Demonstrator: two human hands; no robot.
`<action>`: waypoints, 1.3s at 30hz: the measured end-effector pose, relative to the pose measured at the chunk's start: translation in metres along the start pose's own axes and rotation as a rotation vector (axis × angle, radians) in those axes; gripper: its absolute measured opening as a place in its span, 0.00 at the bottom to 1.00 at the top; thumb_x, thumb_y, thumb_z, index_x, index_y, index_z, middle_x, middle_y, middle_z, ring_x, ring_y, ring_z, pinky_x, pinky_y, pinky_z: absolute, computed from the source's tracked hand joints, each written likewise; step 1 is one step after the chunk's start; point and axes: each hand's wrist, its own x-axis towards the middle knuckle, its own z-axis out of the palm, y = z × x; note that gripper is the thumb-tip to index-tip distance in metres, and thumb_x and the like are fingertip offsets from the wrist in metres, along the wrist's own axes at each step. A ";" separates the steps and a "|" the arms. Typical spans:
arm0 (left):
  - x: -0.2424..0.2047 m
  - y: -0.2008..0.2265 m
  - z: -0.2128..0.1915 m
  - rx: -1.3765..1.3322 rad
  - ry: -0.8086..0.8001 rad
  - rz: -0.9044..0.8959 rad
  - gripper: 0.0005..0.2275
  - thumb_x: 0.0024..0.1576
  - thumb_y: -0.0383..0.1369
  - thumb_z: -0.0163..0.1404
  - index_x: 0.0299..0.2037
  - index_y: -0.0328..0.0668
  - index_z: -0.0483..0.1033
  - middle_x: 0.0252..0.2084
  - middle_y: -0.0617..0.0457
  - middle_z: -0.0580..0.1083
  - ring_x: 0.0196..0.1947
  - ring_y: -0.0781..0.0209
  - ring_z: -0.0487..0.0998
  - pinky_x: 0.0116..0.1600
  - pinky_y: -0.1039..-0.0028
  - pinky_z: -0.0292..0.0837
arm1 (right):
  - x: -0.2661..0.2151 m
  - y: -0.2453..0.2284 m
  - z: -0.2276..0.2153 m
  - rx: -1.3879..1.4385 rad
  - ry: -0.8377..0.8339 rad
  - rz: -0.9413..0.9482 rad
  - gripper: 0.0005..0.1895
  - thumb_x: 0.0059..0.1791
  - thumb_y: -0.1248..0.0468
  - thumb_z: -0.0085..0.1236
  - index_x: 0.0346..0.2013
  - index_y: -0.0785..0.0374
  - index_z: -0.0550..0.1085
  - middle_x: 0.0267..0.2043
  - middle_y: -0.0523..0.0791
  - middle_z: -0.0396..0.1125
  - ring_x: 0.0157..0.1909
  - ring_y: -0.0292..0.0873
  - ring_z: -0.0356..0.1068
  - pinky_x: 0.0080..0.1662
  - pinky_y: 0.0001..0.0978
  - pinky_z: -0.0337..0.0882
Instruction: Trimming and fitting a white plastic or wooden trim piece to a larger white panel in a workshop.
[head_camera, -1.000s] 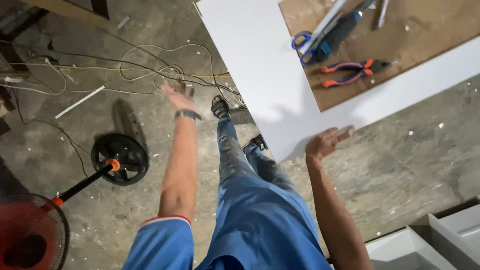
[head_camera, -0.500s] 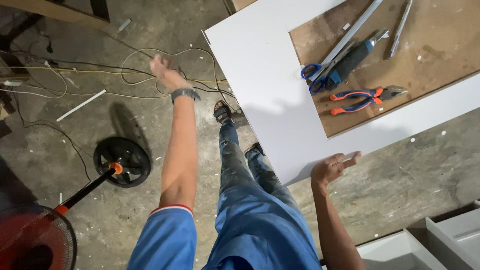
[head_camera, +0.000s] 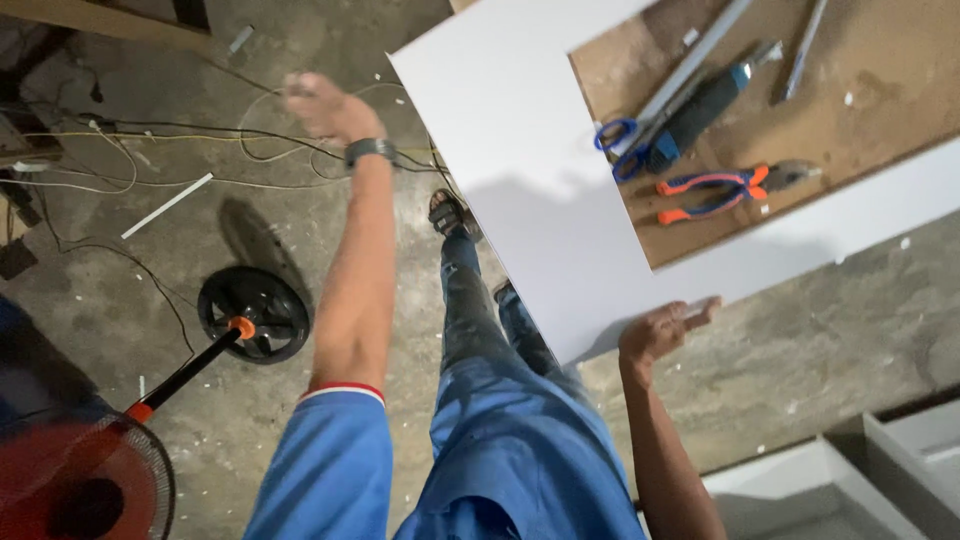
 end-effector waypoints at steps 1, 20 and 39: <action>0.004 -0.011 -0.012 0.019 0.029 0.003 0.25 0.64 0.48 0.35 0.60 0.34 0.65 0.42 0.37 0.76 0.43 0.45 0.80 0.48 0.56 0.76 | -0.002 0.008 -0.002 0.066 0.021 -0.089 0.28 0.64 0.63 0.32 0.77 0.66 0.41 0.79 0.66 0.43 0.58 0.58 0.62 0.58 0.47 0.65; -0.069 -0.015 -0.032 -0.249 0.015 -0.296 0.28 0.66 0.49 0.31 0.69 0.36 0.52 0.70 0.31 0.54 0.68 0.41 0.57 0.68 0.45 0.54 | -0.003 -0.029 -0.013 0.035 -0.010 0.139 0.31 0.60 0.61 0.31 0.76 0.66 0.39 0.75 0.60 0.49 0.28 0.44 0.61 0.35 0.39 0.70; -0.119 -0.035 -0.074 -0.164 -0.160 -0.095 0.39 0.61 0.64 0.27 0.69 0.33 0.53 0.68 0.27 0.59 0.68 0.34 0.65 0.68 0.43 0.64 | -0.009 0.012 -0.001 0.078 0.071 -0.102 0.27 0.66 0.63 0.33 0.79 0.63 0.41 0.83 0.59 0.40 0.72 0.61 0.61 0.70 0.48 0.62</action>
